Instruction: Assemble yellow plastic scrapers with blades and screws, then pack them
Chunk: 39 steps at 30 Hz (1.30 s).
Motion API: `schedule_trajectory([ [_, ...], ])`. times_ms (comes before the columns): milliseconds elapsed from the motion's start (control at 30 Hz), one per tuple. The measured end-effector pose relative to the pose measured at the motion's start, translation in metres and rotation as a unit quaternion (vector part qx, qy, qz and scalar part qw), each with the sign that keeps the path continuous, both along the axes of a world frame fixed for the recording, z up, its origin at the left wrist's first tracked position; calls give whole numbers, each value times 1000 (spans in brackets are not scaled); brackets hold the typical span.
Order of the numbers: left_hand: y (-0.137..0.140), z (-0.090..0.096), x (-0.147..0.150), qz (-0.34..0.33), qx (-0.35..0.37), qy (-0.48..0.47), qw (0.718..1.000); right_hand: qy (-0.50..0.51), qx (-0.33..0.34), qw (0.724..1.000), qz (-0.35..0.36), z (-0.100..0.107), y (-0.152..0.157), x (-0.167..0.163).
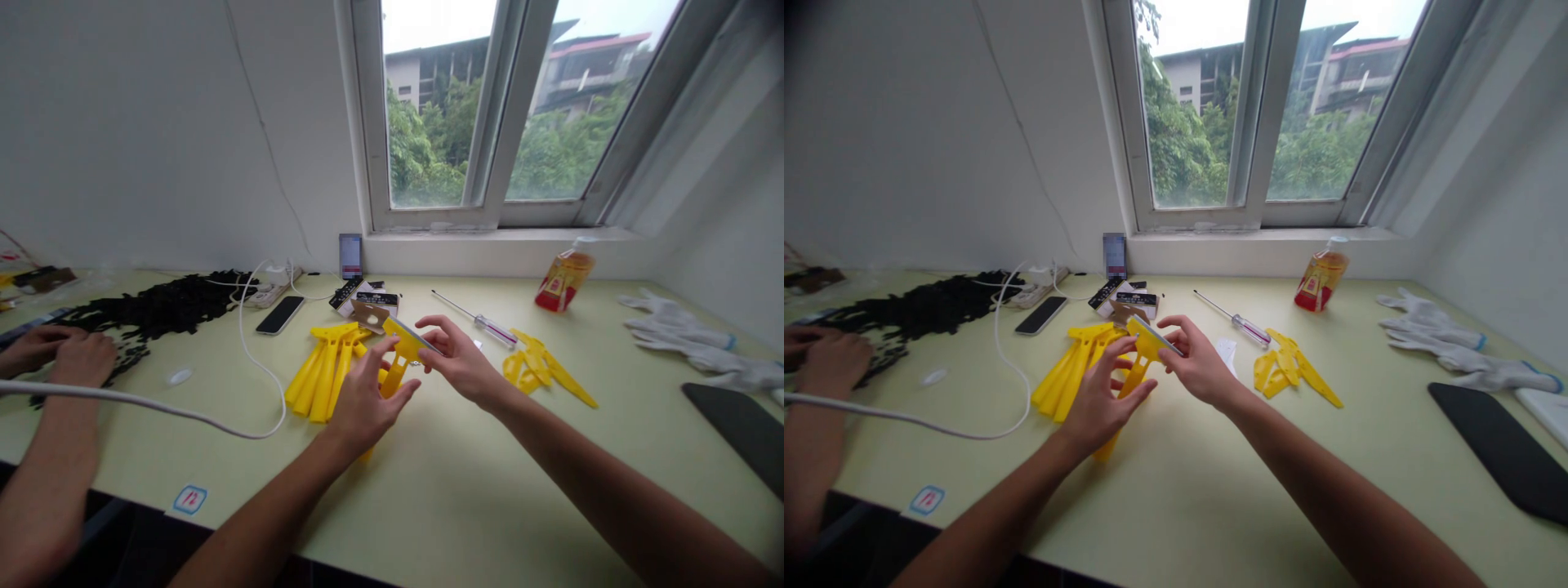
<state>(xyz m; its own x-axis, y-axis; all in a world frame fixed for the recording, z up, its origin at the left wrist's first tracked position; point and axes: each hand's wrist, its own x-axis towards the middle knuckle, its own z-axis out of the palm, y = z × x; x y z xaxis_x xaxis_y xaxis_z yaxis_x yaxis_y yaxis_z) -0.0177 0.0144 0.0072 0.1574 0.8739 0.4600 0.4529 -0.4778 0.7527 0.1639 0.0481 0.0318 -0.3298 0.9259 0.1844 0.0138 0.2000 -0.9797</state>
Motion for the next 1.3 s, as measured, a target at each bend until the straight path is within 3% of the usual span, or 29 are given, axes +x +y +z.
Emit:
schedule_trajectory([
  [100,-1,-4,-2,-11,78,171,982,15,-13,999,-26,-3,1,-2],
  [200,0,-8,-4,1,97,226,969,25,-17,999,-24,-5,0,-4],
  [567,5,-8,-9,-20,64,168,984,34,-30,999,0,0,-2,-1],
  [667,7,-6,-11,-12,60,120,991,11,-6,1000,-16,-8,10,9],
  [733,7,-2,-11,-13,56,89,994,-102,70,990,-61,-20,21,19],
  [833,6,4,-10,-21,40,9,999,-310,196,924,-106,-42,33,28],
  [933,4,8,-7,-35,-36,-105,993,-380,247,888,-78,-56,35,26],
  [1067,3,10,-3,-84,-170,-251,949,-436,290,850,-61,-62,33,11],
  [1300,4,10,4,-171,-247,-417,858,-480,332,810,-60,-73,36,2],
])
